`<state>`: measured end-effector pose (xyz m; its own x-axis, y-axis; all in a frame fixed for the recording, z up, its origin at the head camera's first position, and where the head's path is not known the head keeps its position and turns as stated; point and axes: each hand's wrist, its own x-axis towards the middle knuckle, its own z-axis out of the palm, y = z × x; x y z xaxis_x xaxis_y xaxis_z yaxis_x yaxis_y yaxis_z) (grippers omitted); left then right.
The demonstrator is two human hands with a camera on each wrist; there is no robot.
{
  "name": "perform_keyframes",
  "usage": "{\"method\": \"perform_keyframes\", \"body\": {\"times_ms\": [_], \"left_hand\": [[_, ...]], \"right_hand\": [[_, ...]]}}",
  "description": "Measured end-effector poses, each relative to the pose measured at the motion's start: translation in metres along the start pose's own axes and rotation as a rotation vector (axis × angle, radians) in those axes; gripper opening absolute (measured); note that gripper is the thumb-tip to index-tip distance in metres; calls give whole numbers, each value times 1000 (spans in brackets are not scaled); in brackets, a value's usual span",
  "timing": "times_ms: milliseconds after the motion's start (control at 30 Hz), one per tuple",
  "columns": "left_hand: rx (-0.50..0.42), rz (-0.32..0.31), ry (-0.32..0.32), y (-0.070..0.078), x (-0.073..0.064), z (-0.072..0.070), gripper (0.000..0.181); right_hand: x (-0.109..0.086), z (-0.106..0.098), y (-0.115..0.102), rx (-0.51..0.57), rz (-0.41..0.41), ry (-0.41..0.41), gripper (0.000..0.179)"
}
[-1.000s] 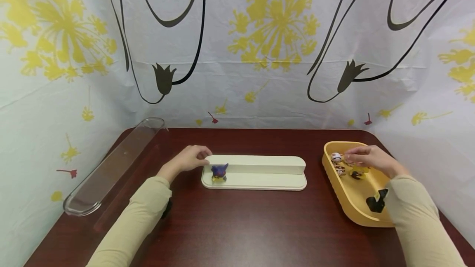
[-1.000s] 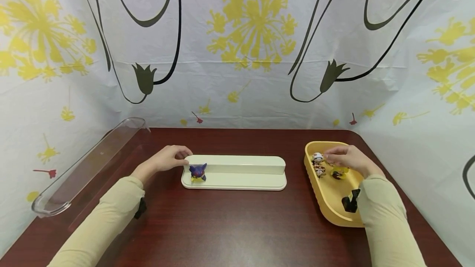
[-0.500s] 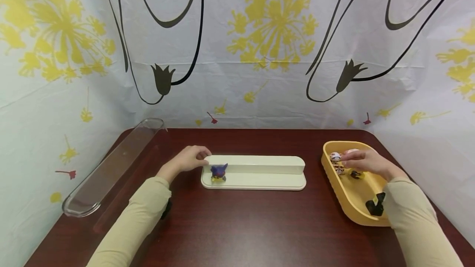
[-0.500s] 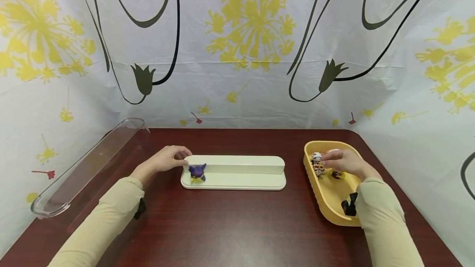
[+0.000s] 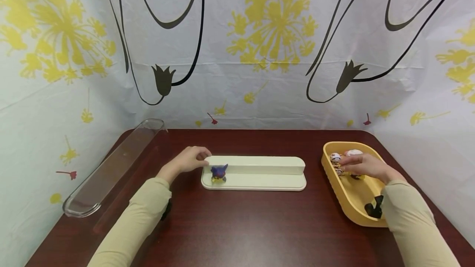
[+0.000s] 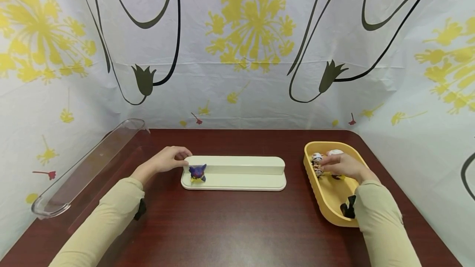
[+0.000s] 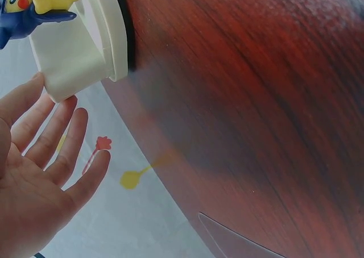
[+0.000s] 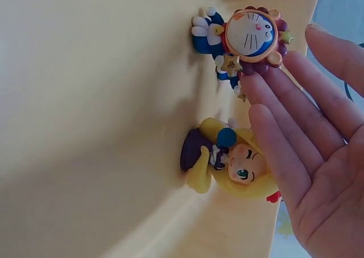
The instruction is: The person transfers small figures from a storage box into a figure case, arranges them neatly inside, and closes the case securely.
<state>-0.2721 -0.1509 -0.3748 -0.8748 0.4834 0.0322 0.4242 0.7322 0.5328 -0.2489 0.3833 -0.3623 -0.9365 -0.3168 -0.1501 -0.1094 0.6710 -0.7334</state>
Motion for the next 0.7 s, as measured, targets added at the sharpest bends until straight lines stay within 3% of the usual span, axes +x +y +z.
{"method": "perform_keyframes", "body": {"times_ms": [200,467,700], "left_hand": [[-4,-1,3,0,1,0,23],[-4,-2,0,0,0,1,23],[-1,-5,1,-2,0,1,23]], "right_hand": [[4,2,2,-95,20,-1,44],[10,8,8,-2,-11,-78,41],[12,10,8,-68,-42,-64,39]]}}
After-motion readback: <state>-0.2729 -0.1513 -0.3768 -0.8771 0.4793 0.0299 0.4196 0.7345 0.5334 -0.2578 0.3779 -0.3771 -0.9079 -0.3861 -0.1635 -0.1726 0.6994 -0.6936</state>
